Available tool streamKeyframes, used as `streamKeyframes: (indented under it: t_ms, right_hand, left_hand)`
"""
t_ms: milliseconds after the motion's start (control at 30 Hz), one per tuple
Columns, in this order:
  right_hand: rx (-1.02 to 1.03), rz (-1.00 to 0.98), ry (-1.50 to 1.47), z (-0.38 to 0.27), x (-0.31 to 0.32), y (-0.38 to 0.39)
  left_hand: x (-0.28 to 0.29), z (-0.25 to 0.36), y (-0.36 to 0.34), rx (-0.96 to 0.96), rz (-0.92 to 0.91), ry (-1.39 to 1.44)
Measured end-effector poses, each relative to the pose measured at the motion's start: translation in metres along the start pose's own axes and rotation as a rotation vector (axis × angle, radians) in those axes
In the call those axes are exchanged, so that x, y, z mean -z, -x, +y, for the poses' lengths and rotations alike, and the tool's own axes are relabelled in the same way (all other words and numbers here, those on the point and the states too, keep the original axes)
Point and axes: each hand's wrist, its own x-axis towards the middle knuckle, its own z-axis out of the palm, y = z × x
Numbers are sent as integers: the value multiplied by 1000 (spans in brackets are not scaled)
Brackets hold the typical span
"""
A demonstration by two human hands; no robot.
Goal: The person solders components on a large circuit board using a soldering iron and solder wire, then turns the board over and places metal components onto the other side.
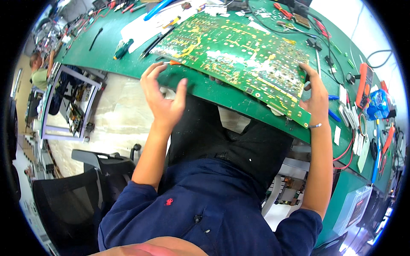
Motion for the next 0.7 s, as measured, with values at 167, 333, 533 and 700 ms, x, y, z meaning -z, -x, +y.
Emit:
streamKeyframes:
  t_ms: [167, 333, 533, 700]
  right_hand:
    - [-105, -46, -46, -3, 5, 3]
    - [-162, -65, -96, -10, 11, 3]
    - [-181, -109, -107, -5, 19, 2]
    - [-185, -68, -135, -10, 25, -2]
  left_hand:
    - [7, -14, -7, 4, 54, 112]
    - [2, -5, -89, 4, -66, 197]
    - [-130, -69, -195, -99, -703, -258]
    - [-176, -116, -223, -85, -1022, -404]
